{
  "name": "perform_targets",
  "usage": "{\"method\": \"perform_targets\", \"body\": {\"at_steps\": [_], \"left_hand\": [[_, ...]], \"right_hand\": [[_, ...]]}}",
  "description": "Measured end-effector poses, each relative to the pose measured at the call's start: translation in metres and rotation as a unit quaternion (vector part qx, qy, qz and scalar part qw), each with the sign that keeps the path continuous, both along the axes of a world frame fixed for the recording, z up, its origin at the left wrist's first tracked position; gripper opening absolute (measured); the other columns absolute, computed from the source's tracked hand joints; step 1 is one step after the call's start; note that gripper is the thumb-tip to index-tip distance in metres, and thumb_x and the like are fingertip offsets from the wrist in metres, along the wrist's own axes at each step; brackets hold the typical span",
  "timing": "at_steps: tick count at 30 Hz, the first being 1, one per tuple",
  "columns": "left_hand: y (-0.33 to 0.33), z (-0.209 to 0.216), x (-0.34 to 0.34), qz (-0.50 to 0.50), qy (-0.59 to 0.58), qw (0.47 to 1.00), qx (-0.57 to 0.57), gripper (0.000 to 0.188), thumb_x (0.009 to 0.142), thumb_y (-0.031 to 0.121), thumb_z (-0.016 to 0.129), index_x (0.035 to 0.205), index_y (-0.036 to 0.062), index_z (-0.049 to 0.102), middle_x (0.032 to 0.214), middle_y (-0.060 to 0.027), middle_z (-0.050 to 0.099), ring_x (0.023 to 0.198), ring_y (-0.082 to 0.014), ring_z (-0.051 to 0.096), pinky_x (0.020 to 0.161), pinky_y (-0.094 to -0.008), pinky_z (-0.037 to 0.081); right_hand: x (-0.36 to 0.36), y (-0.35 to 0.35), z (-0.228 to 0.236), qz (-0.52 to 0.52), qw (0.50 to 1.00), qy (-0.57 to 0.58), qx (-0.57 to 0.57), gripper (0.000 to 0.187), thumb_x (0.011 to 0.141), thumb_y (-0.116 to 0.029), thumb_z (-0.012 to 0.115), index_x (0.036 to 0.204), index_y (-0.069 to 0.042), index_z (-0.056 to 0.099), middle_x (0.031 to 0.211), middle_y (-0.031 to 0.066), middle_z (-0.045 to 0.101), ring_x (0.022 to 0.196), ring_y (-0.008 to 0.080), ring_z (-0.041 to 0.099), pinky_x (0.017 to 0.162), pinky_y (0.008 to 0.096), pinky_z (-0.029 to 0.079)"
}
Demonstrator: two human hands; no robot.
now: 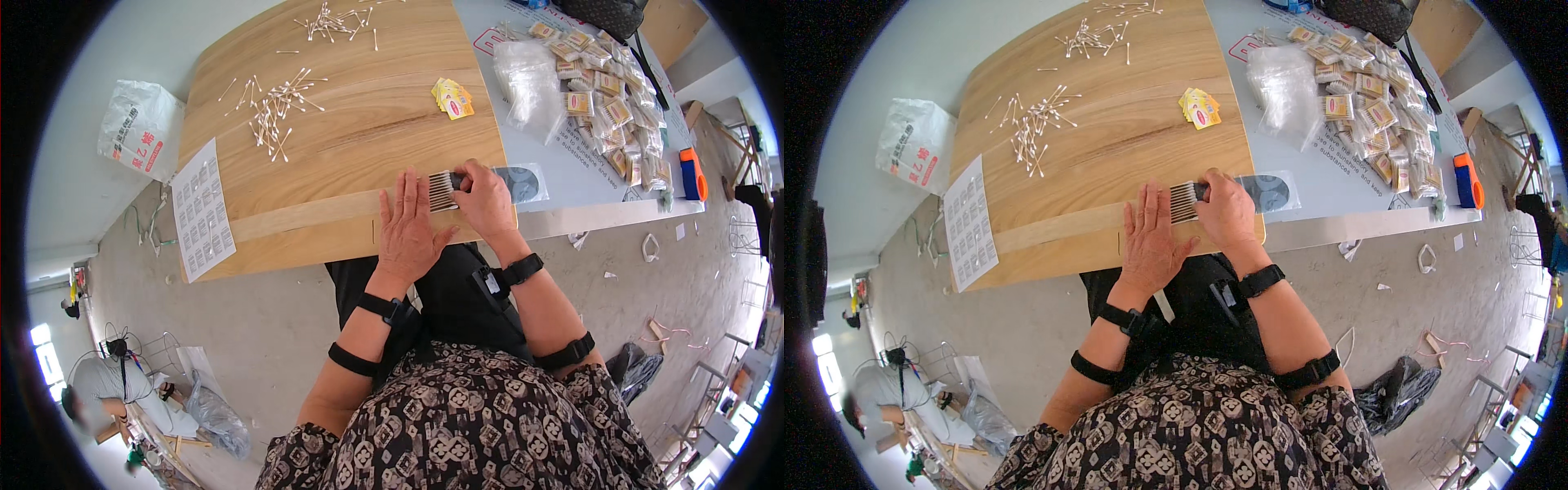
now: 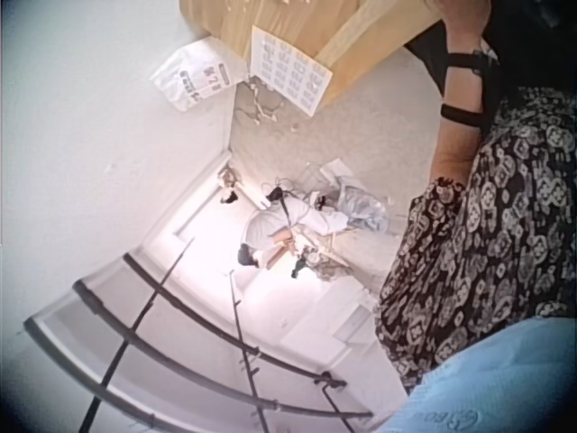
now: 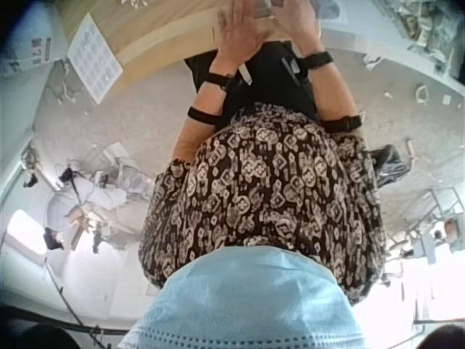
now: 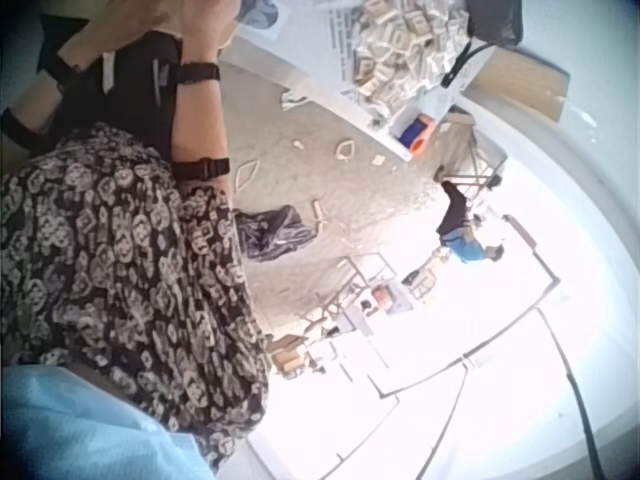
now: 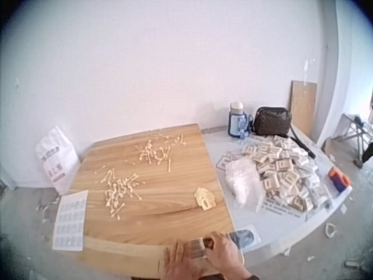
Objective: The recorder is seen organizing and packaging cotton swabs into plastic containers and then placing them into larger plastic bags.
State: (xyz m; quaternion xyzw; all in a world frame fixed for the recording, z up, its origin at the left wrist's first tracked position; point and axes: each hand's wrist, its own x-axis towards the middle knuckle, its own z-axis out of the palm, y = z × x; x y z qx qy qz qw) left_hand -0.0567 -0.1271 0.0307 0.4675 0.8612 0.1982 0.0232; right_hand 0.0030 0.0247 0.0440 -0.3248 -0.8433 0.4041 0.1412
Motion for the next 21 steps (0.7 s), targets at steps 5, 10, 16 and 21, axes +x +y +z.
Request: {"method": "perform_targets", "body": {"at_steps": [5, 10, 16, 21], "left_hand": [[0.004, -0.002, -0.009, -0.015, 0.010, 0.999, -0.033, 0.081, 0.091, 0.046, 0.055, 0.148, -0.0032, 0.025, 0.157, -0.0191, 0.022, 0.148, -0.0313, 0.017, 0.117, -0.0542, 0.009], [0.004, -0.003, -0.009, -0.029, 0.007, 0.998, -0.050, 0.079, 0.092, 0.045, 0.055, 0.149, -0.0015, 0.025, 0.157, -0.0178, 0.023, 0.148, -0.0291, 0.017, 0.118, -0.0536, 0.007], [0.002, 0.002, -0.007, -0.019, 0.001, 0.999, -0.035, 0.082, 0.091, 0.049, 0.055, 0.150, 0.0016, 0.024, 0.158, -0.0176, 0.020, 0.148, -0.0296, 0.017, 0.118, -0.0529, 0.007], [-0.003, 0.002, -0.005, -0.041, 0.001, 0.997, -0.062, 0.084, 0.089, 0.050, 0.057, 0.151, 0.0026, 0.024, 0.159, -0.0159, 0.019, 0.148, -0.0293, 0.016, 0.118, -0.0532, 0.009]], "right_hand": [[0.000, 0.005, 0.004, 0.046, 0.999, -0.010, 0.022, 0.037, 0.071, -0.005, 0.064, 0.108, -0.011, 0.069, 0.084, 0.0120, 0.064, 0.081, 0.0316, 0.064, 0.072, 0.0408, 0.051], [0.005, 0.007, 0.002, 0.074, 0.997, -0.007, 0.037, 0.039, 0.071, -0.005, 0.065, 0.109, -0.011, 0.069, 0.085, 0.0126, 0.064, 0.084, 0.0315, 0.064, 0.075, 0.0402, 0.051], [0.015, 0.012, 0.005, 0.108, 0.994, 0.005, 0.024, 0.047, 0.072, -0.013, 0.073, 0.118, -0.011, 0.064, 0.099, 0.0146, 0.061, 0.091, 0.0324, 0.063, 0.077, 0.0414, 0.052], [0.021, 0.016, 0.011, 0.187, 0.979, -0.012, 0.086, 0.050, 0.072, -0.018, 0.075, 0.120, -0.012, 0.063, 0.109, 0.0129, 0.055, 0.094, 0.0331, 0.062, 0.081, 0.0419, 0.053]]}}
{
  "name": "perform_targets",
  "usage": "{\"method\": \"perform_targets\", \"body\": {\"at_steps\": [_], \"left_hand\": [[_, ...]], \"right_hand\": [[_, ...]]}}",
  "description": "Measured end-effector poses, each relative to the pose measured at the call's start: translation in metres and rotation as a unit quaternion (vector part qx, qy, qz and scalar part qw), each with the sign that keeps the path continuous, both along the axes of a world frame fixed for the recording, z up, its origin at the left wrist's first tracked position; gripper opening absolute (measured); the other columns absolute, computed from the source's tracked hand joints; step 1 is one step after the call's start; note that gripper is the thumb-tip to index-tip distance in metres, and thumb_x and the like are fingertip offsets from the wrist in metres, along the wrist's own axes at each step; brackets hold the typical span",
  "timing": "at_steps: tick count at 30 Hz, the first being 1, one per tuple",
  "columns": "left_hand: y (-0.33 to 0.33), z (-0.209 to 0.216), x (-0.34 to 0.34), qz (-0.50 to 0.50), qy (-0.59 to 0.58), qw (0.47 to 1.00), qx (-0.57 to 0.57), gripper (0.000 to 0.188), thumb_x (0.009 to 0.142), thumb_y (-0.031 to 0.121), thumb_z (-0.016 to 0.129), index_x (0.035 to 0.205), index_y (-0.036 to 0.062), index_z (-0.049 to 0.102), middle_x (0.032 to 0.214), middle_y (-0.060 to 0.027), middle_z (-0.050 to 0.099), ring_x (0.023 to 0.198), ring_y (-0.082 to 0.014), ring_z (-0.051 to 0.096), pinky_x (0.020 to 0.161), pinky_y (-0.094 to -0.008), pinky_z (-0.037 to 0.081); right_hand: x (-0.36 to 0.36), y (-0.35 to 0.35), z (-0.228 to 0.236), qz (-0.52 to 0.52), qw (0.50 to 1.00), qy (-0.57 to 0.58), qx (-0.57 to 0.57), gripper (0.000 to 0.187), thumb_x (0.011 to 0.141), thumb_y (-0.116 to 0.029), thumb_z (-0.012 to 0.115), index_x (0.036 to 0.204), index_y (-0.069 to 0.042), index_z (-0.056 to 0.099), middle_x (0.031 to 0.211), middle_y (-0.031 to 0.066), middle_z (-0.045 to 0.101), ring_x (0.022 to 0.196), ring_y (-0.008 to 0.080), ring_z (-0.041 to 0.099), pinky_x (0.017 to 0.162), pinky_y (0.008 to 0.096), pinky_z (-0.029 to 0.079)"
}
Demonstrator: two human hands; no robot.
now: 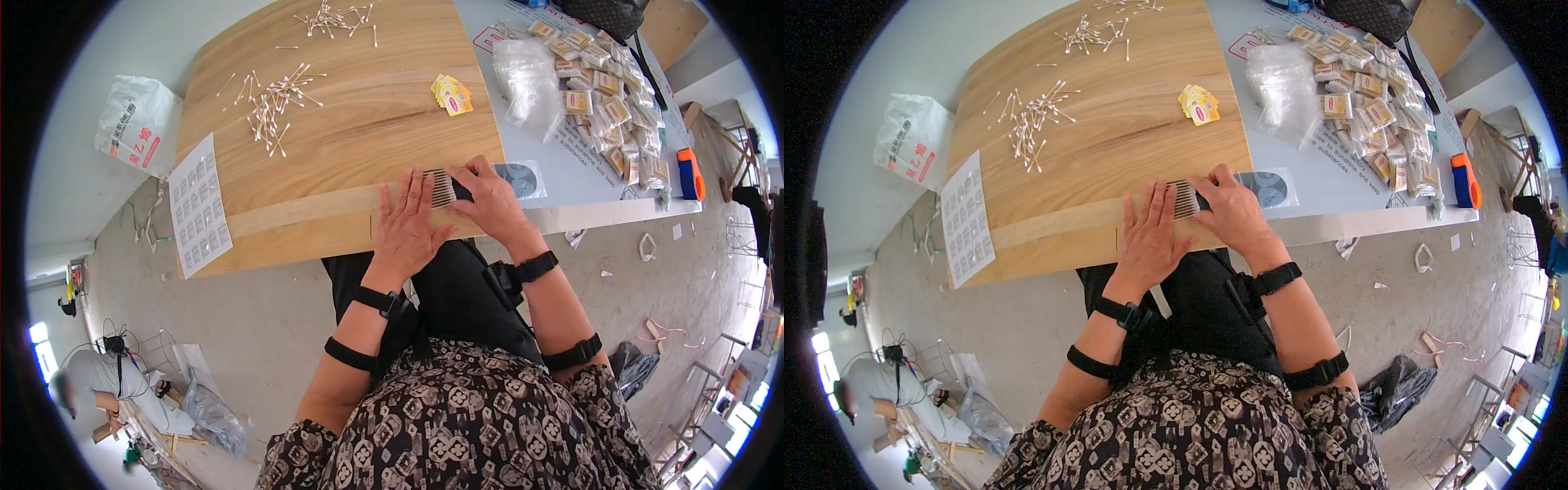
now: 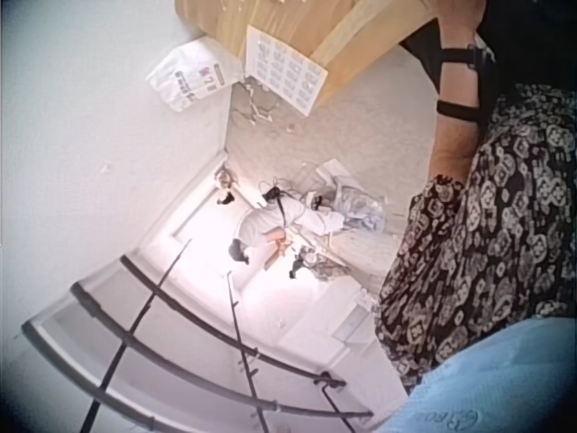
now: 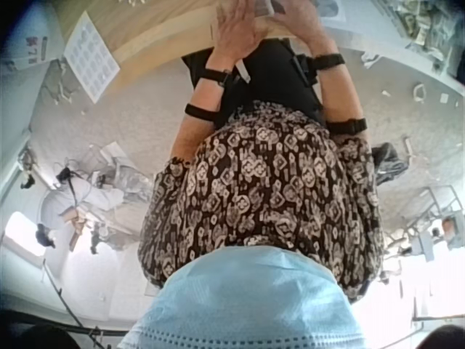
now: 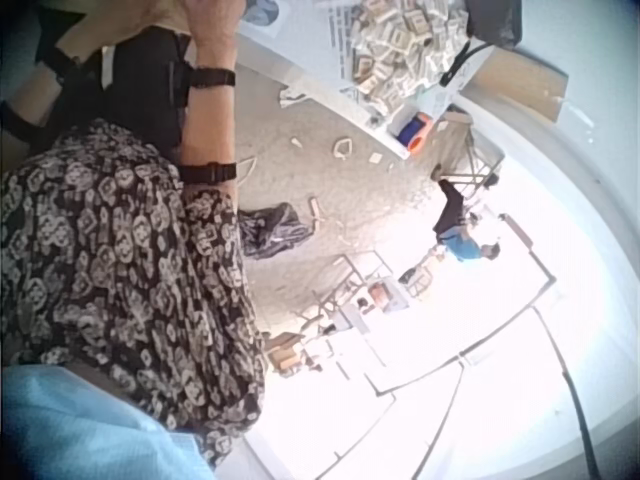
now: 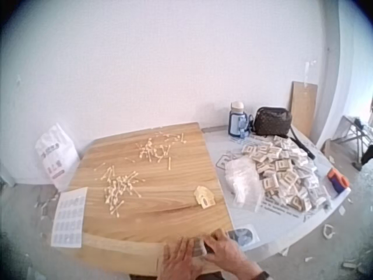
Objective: The recorder is seen organizing and packaging cotton swabs into plastic containers and then placing them into larger plastic bags.
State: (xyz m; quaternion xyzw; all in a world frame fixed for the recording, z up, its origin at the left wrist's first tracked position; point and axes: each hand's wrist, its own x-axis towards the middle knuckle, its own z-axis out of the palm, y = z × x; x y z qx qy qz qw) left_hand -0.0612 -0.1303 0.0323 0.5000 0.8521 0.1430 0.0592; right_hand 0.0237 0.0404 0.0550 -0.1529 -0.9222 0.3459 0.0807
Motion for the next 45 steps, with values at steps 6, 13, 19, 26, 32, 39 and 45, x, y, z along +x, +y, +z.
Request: {"method": "perform_targets", "body": {"at_steps": [6, 13, 19, 26, 32, 39, 45], "left_hand": [[0.000, 0.001, -0.003, -0.016, 0.006, 1.000, -0.004, 0.082, 0.089, 0.046, 0.059, 0.151, 0.0037, 0.025, 0.159, -0.0126, 0.020, 0.148, -0.0267, 0.016, 0.118, -0.0532, 0.009], [0.001, 0.002, -0.003, -0.017, 0.014, 1.000, -0.007, 0.083, 0.089, 0.047, 0.059, 0.152, 0.0052, 0.024, 0.159, -0.0127, 0.020, 0.148, -0.0264, 0.017, 0.118, -0.0531, 0.009], [0.002, 0.000, 0.005, 0.009, 0.002, 1.000, 0.007, 0.085, 0.088, 0.049, 0.059, 0.151, 0.0039, 0.024, 0.159, -0.0147, 0.019, 0.148, -0.0276, 0.017, 0.118, -0.0535, 0.009], [0.001, -0.001, 0.004, 0.008, -0.004, 1.000, 0.000, 0.087, 0.088, 0.050, 0.059, 0.151, 0.0030, 0.024, 0.159, -0.0149, 0.019, 0.148, -0.0281, 0.015, 0.118, -0.0534, 0.009], [0.002, -0.003, 0.005, 0.009, -0.002, 1.000, 0.000, 0.087, 0.087, 0.049, 0.060, 0.151, 0.0031, 0.024, 0.159, -0.0149, 0.019, 0.149, -0.0280, 0.014, 0.118, -0.0532, 0.008], [0.003, -0.003, 0.005, 0.010, 0.001, 1.000, -0.001, 0.087, 0.086, 0.050, 0.060, 0.151, 0.0036, 0.024, 0.159, -0.0142, 0.018, 0.149, -0.0276, 0.013, 0.118, -0.0533, 0.008], [0.003, -0.002, 0.004, 0.012, -0.003, 1.000, -0.003, 0.087, 0.087, 0.050, 0.060, 0.151, 0.0040, 0.023, 0.160, -0.0134, 0.018, 0.149, -0.0276, 0.013, 0.118, -0.0535, 0.009]], "right_hand": [[0.001, -0.001, -0.009, -0.021, 0.999, 0.023, 0.009, 0.047, 0.073, -0.021, 0.076, 0.118, -0.012, 0.065, 0.105, 0.0121, 0.056, 0.094, 0.0321, 0.062, 0.081, 0.0410, 0.053], [0.000, -0.004, -0.010, -0.032, 0.999, 0.016, 0.005, 0.049, 0.073, -0.022, 0.077, 0.119, -0.013, 0.065, 0.104, 0.0127, 0.058, 0.094, 0.0321, 0.063, 0.081, 0.0407, 0.053], [0.000, -0.005, -0.011, -0.037, 0.999, 0.019, 0.012, 0.049, 0.072, -0.022, 0.077, 0.120, -0.014, 0.065, 0.104, 0.0126, 0.058, 0.094, 0.0323, 0.063, 0.080, 0.0408, 0.052], [0.011, -0.011, -0.020, -0.052, 0.992, 0.104, -0.050, 0.018, 0.079, -0.014, 0.069, 0.096, -0.010, 0.068, 0.093, 0.0094, 0.061, 0.084, 0.0316, 0.064, 0.071, 0.0398, 0.052], [0.012, -0.017, -0.025, -0.068, 0.992, 0.104, -0.028, 0.010, 0.081, -0.012, 0.066, 0.091, -0.012, 0.068, 0.090, 0.0053, 0.062, 0.080, 0.0297, 0.065, 0.069, 0.0395, 0.052], [0.011, -0.018, -0.027, -0.075, 0.992, 0.102, -0.019, 0.009, 0.081, -0.013, 0.066, 0.090, -0.012, 0.068, 0.088, 0.0053, 0.062, 0.079, 0.0297, 0.065, 0.068, 0.0397, 0.053], [0.011, -0.018, -0.024, -0.068, 0.993, 0.099, -0.004, 0.014, 0.079, -0.013, 0.066, 0.094, -0.013, 0.067, 0.087, 0.0065, 0.061, 0.078, 0.0309, 0.064, 0.067, 0.0408, 0.052]]}}
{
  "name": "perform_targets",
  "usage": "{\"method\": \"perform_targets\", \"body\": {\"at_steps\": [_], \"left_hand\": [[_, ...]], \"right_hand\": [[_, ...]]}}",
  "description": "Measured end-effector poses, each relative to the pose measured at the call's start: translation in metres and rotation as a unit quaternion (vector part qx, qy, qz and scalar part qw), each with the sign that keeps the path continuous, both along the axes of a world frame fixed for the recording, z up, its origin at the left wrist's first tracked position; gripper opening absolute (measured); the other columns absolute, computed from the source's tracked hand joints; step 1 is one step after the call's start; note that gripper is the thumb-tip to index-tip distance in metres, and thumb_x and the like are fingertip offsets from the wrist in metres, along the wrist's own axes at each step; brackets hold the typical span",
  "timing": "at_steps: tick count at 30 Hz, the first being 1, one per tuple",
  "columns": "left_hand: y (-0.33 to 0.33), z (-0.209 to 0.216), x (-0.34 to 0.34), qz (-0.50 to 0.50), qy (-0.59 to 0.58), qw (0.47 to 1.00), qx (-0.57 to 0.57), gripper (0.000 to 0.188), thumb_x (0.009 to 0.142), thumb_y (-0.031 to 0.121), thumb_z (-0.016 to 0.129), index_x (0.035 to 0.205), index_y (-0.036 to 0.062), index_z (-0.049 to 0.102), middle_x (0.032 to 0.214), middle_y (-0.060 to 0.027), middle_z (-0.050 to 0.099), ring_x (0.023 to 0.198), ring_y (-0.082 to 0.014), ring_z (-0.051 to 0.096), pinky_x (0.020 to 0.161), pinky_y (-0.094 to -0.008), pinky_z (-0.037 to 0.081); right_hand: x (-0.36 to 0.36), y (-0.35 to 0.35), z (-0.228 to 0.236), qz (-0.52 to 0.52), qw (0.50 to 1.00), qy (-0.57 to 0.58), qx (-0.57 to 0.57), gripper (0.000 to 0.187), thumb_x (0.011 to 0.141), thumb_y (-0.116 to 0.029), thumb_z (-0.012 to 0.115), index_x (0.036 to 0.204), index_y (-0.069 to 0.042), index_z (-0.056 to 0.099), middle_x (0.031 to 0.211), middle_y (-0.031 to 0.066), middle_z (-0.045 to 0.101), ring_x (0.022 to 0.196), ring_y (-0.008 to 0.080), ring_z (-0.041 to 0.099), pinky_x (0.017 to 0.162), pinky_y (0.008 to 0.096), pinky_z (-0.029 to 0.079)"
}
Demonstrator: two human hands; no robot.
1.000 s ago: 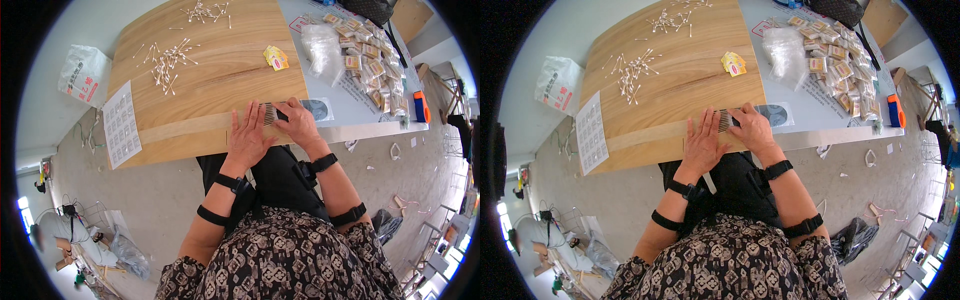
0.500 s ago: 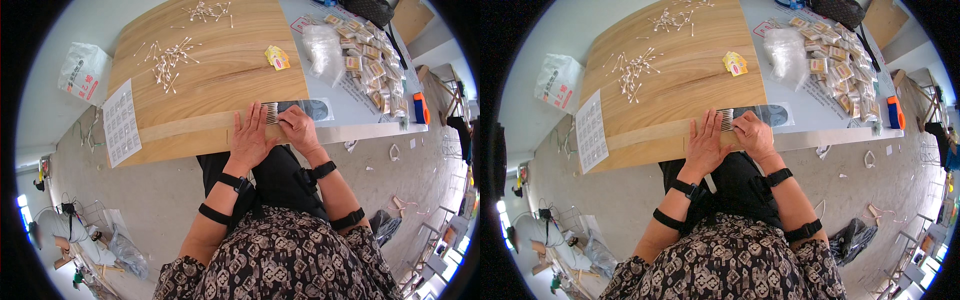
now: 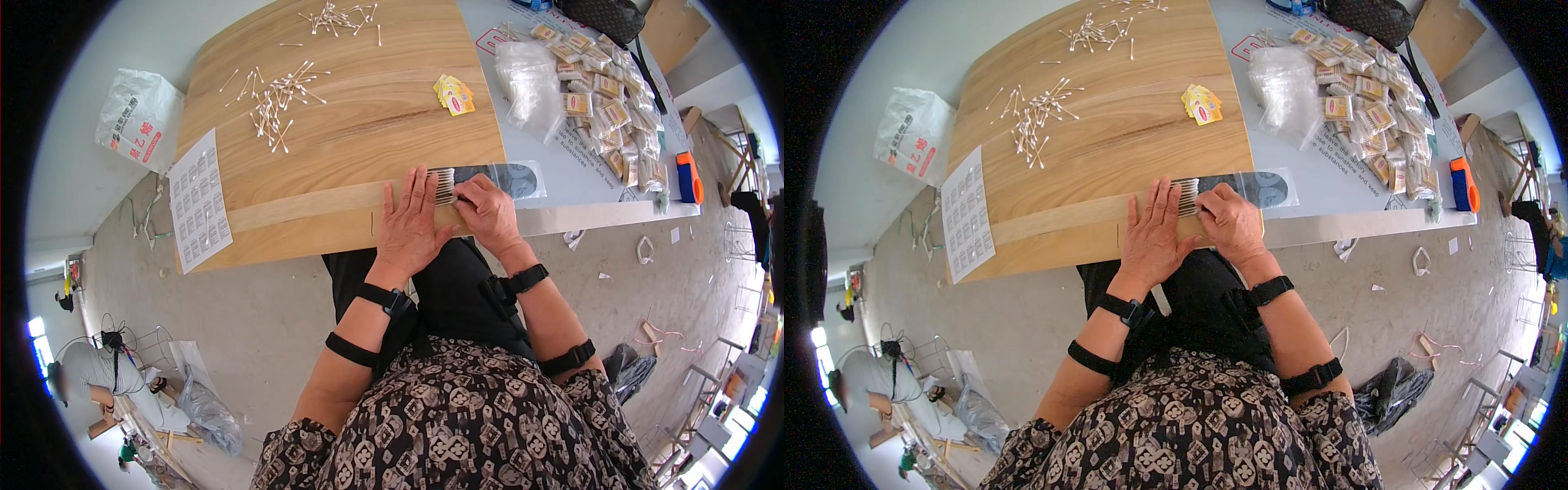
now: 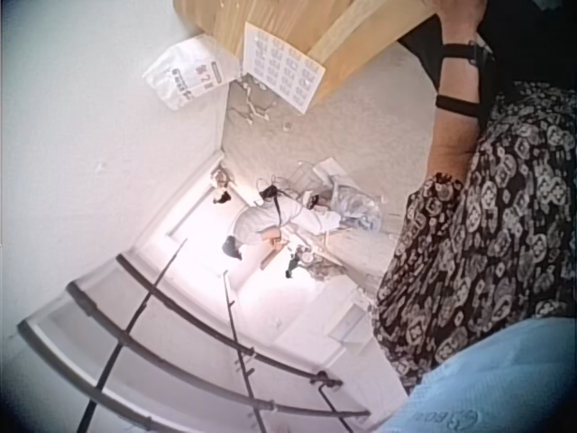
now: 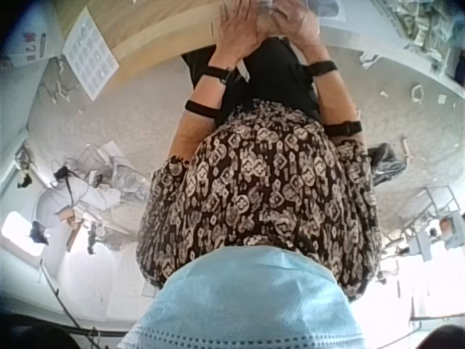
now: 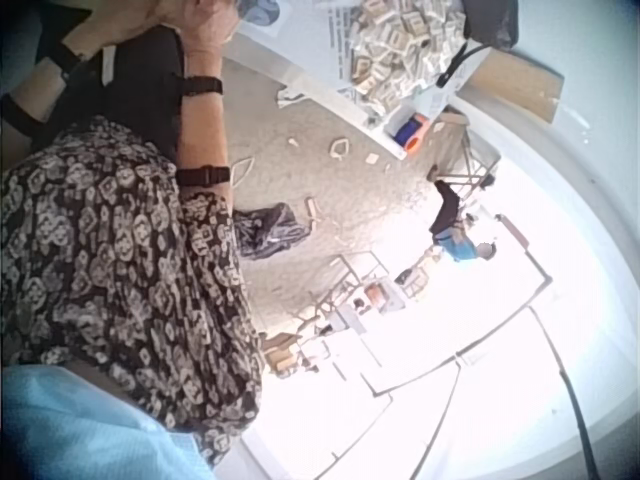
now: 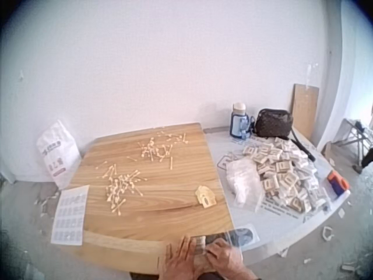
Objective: The recorder is seen organizing and packaging cotton swabs into plastic containers and then placing them into larger plastic bags.
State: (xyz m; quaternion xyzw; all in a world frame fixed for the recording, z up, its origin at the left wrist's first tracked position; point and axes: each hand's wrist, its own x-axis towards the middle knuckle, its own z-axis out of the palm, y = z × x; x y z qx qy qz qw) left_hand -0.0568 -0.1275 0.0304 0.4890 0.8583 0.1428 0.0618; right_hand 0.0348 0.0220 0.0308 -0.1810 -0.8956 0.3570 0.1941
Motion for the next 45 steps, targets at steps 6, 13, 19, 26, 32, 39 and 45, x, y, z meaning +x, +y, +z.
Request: {"method": "perform_targets", "body": {"at_steps": [6, 13, 19, 26, 32, 39, 45], "left_hand": [[0.0002, -0.0006, 0.0000, 0.000, 0.001, 1.000, -0.005, 0.087, 0.087, 0.051, 0.059, 0.152, 0.0053, 0.022, 0.160, -0.0137, 0.018, 0.149, -0.0277, 0.014, 0.118, -0.0536, 0.009], [0.0008, -0.0005, -0.0001, 0.001, 0.003, 1.000, -0.004, 0.087, 0.087, 0.052, 0.058, 0.151, 0.0050, 0.023, 0.159, -0.0141, 0.019, 0.149, -0.0278, 0.014, 0.118, -0.0536, 0.009], [0.0000, -0.0009, -0.0001, 0.000, 0.007, 1.000, 0.005, 0.086, 0.088, 0.053, 0.057, 0.151, 0.0052, 0.024, 0.159, -0.0146, 0.020, 0.148, -0.0281, 0.016, 0.118, -0.0531, 0.010], [0.0013, 0.0011, -0.0005, 0.000, 0.006, 1.000, 0.010, 0.086, 0.087, 0.054, 0.058, 0.150, 0.0051, 0.027, 0.158, -0.0150, 0.023, 0.147, -0.0289, 0.018, 0.118, -0.0536, 0.011], [0.0007, 0.0010, -0.0007, 0.001, 0.007, 1.000, 0.018, 0.086, 0.086, 0.052, 0.061, 0.150, 0.0052, 0.028, 0.157, -0.0149, 0.024, 0.147, -0.0294, 0.020, 0.117, -0.0541, 0.013], [0.0029, 0.0029, -0.0002, 0.009, 0.000, 1.000, 0.022, 0.088, 0.084, 0.053, 0.063, 0.149, 0.0050, 0.028, 0.157, -0.0143, 0.024, 0.146, -0.0300, 0.021, 0.117, -0.0547, 0.014], [0.0030, 0.0012, -0.0005, 0.006, 0.006, 1.000, 0.014, 0.089, 0.084, 0.054, 0.062, 0.149, 0.0047, 0.028, 0.157, -0.0141, 0.023, 0.146, -0.0303, 0.020, 0.117, -0.0548, 0.014]], "right_hand": [[-0.0001, -0.0015, 0.0015, -0.006, 1.000, 0.000, -0.003, 0.019, 0.079, -0.014, 0.067, 0.097, -0.012, 0.066, 0.087, 0.0076, 0.061, 0.079, 0.0314, 0.064, 0.068, 0.0409, 0.052], [-0.0008, -0.0007, -0.0008, -0.001, 1.000, 0.004, 0.010, 0.015, 0.080, -0.016, 0.067, 0.094, -0.013, 0.066, 0.086, 0.0070, 0.061, 0.079, 0.0311, 0.064, 0.067, 0.0413, 0.052], [-0.0001, -0.0010, 0.0021, 0.002, 1.000, -0.011, 0.012, 0.018, 0.078, -0.011, 0.068, 0.096, -0.009, 0.067, 0.088, 0.0089, 0.061, 0.078, 0.0318, 0.063, 0.067, 0.0390, 0.051], [0.0009, -0.0007, 0.0021, -0.002, 1.000, -0.009, -0.003, 0.018, 0.078, -0.012, 0.069, 0.096, -0.009, 0.067, 0.087, 0.0088, 0.061, 0.078, 0.0308, 0.063, 0.067, 0.0384, 0.051], [0.0005, -0.0011, 0.0034, -0.002, 1.000, -0.012, -0.012, 0.018, 0.078, -0.012, 0.068, 0.096, -0.008, 0.068, 0.088, 0.0091, 0.062, 0.079, 0.0305, 0.064, 0.068, 0.0377, 0.051], [0.0011, -0.0009, 0.0036, 0.004, 1.000, -0.004, -0.013, 0.018, 0.078, -0.011, 0.068, 0.095, -0.007, 0.068, 0.089, 0.0090, 0.063, 0.079, 0.0303, 0.064, 0.069, 0.0371, 0.051], [0.0001, -0.0007, 0.0018, 0.000, 1.000, 0.001, -0.004, 0.016, 0.077, -0.015, 0.069, 0.092, -0.012, 0.067, 0.086, 0.0066, 0.061, 0.079, 0.0299, 0.064, 0.068, 0.0396, 0.052]]}}
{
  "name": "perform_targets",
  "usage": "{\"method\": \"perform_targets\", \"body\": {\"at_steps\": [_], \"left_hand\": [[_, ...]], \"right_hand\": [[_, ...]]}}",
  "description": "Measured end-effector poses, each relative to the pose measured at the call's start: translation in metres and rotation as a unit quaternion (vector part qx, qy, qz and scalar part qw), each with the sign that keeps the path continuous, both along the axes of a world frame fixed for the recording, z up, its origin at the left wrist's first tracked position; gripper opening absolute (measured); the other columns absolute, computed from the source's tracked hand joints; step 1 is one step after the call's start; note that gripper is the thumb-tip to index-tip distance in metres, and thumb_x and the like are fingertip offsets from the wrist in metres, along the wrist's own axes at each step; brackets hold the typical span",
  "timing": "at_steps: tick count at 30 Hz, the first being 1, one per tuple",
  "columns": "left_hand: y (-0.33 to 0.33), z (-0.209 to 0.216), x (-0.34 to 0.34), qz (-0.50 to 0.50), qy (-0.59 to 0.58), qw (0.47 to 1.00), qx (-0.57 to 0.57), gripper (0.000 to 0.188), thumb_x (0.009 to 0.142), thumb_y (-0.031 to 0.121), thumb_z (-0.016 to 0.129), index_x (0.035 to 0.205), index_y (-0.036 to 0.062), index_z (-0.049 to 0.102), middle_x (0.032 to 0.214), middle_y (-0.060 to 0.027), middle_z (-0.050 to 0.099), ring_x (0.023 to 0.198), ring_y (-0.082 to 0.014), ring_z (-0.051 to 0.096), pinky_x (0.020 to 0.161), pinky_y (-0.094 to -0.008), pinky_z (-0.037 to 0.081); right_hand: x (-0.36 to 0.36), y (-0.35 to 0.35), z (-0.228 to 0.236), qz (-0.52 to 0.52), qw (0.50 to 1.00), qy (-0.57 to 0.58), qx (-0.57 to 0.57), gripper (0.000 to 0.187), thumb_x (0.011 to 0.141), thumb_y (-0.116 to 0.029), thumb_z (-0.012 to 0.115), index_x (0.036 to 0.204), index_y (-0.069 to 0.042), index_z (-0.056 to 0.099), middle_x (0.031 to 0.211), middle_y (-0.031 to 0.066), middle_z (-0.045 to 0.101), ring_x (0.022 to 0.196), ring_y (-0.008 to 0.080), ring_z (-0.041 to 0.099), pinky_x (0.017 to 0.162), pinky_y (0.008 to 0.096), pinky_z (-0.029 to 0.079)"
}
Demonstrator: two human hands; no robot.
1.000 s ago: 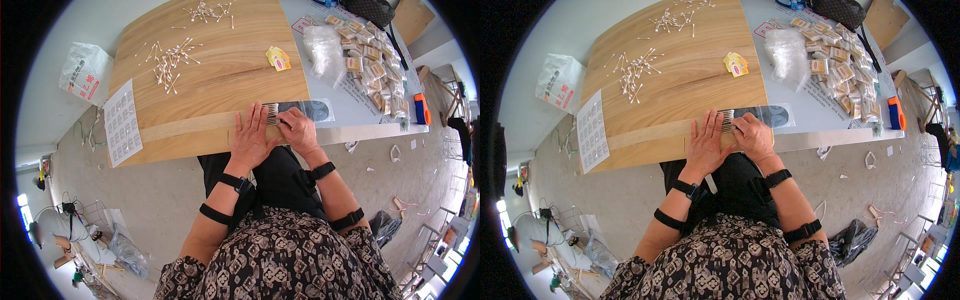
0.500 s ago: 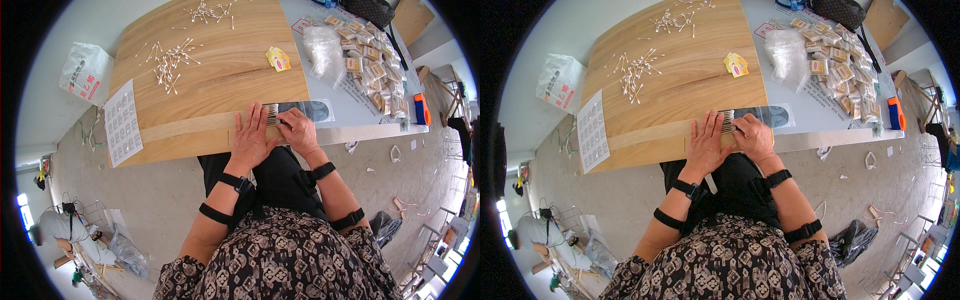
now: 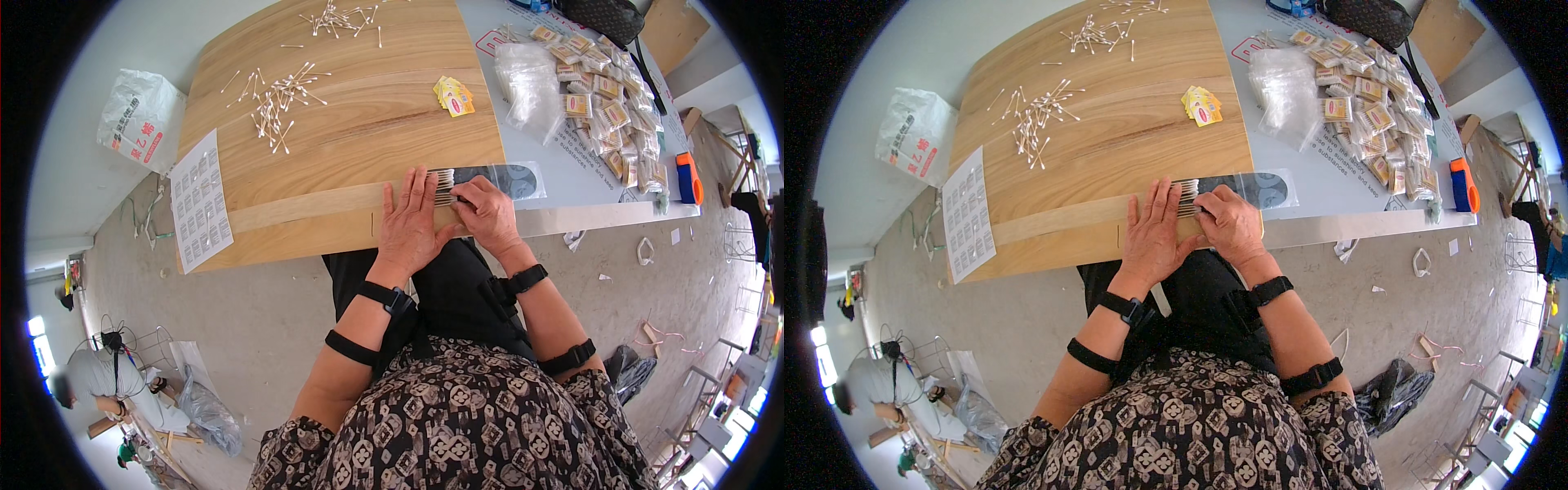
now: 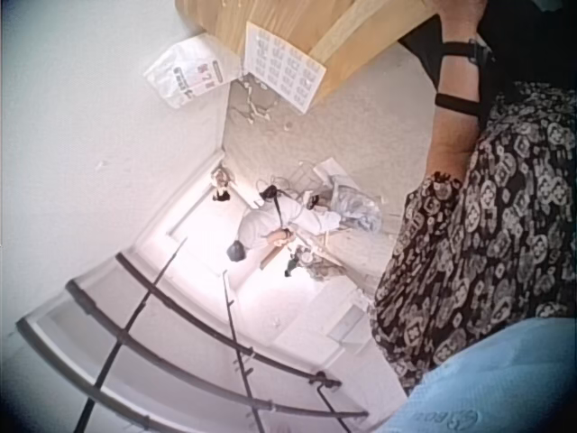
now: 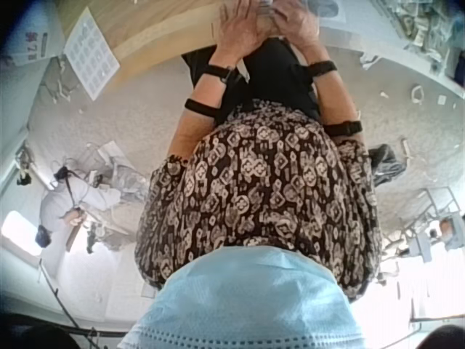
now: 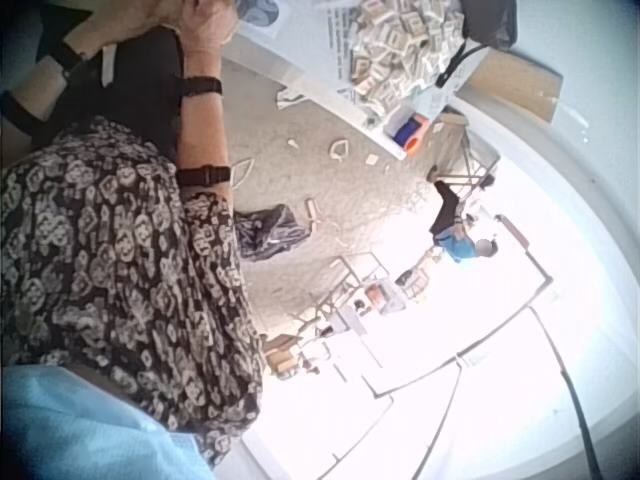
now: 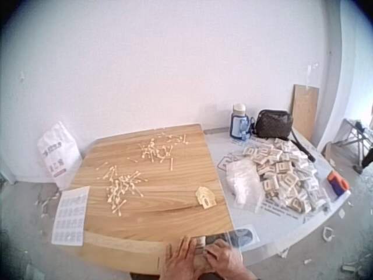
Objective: The recorder is seen organizing and packaging cotton swabs into plastic containers and then placing them into larger plastic bags.
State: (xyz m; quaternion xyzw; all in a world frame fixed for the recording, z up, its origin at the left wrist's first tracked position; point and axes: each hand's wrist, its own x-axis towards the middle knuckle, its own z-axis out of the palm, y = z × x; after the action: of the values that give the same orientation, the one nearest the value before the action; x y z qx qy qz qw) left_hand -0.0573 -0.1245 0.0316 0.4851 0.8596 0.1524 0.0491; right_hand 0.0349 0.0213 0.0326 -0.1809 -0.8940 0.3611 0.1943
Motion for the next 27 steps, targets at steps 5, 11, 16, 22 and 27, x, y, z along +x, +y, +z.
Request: {"method": "perform_targets", "body": {"at_steps": [5, 11, 16, 22, 27], "left_hand": [[0.0000, -0.0010, 0.0005, 0.002, 0.001, 1.000, 0.002, 0.089, 0.084, 0.055, 0.061, 0.149, 0.0046, 0.027, 0.157, -0.0138, 0.023, 0.146, -0.0303, 0.020, 0.117, -0.0547, 0.014], [0.0003, -0.0002, 0.0008, 0.005, 0.002, 1.000, 0.006, 0.089, 0.084, 0.057, 0.060, 0.149, 0.0046, 0.028, 0.157, -0.0143, 0.024, 0.146, -0.0303, 0.021, 0.117, -0.0542, 0.014], [0.0008, 0.0010, 0.0011, 0.003, 0.009, 1.000, 0.012, 0.090, 0.084, 0.059, 0.059, 0.149, 0.0043, 0.028, 0.156, -0.0148, 0.025, 0.146, -0.0304, 0.021, 0.117, -0.0539, 0.013], [0.0011, 0.0008, 0.0013, 0.006, 0.011, 1.000, 0.007, 0.089, 0.085, 0.061, 0.057, 0.148, 0.0040, 0.029, 0.156, -0.0148, 0.025, 0.146, -0.0302, 0.021, 0.117, -0.0540, 0.013], [0.0016, -0.0011, 0.0010, 0.006, 0.011, 1.000, 0.011, 0.090, 0.085, 0.062, 0.056, 0.148, 0.0042, 0.029, 0.156, -0.0143, 0.025, 0.146, -0.0303, 0.021, 0.117, -0.0542, 0.013]], "right_hand": [[0.0005, -0.0003, 0.0005, 0.000, 1.000, -0.002, -0.005, 0.018, 0.077, -0.010, 0.069, 0.094, -0.008, 0.068, 0.087, 0.0084, 0.062, 0.077, 0.0298, 0.064, 0.067, 0.0371, 0.051], [0.0050, -0.0011, -0.0039, -0.008, 0.999, 0.025, -0.046, 0.019, 0.074, -0.005, 0.071, 0.094, -0.006, 0.068, 0.085, 0.0076, 0.061, 0.074, 0.0268, 0.064, 0.064, 0.0342, 0.051], [0.0076, -0.0026, -0.0065, 0.001, 0.998, 0.050, -0.041, 0.015, 0.074, -0.010, 0.070, 0.089, -0.009, 0.067, 0.086, 0.0072, 0.062, 0.077, 0.0302, 0.064, 0.065, 0.0391, 0.052], [0.0066, -0.0035, -0.0052, -0.007, 0.998, 0.049, -0.034, 0.014, 0.074, -0.010, 0.069, 0.089, -0.009, 0.068, 0.086, 0.0074, 0.062, 0.078, 0.0300, 0.064, 0.066, 0.0392, 0.052], [0.0071, -0.0017, -0.0042, 0.010, 0.999, 0.034, -0.018, 0.015, 0.074, -0.010, 0.070, 0.089, -0.009, 0.067, 0.086, 0.0076, 0.062, 0.078, 0.0301, 0.064, 0.066, 0.0393, 0.052]]}}
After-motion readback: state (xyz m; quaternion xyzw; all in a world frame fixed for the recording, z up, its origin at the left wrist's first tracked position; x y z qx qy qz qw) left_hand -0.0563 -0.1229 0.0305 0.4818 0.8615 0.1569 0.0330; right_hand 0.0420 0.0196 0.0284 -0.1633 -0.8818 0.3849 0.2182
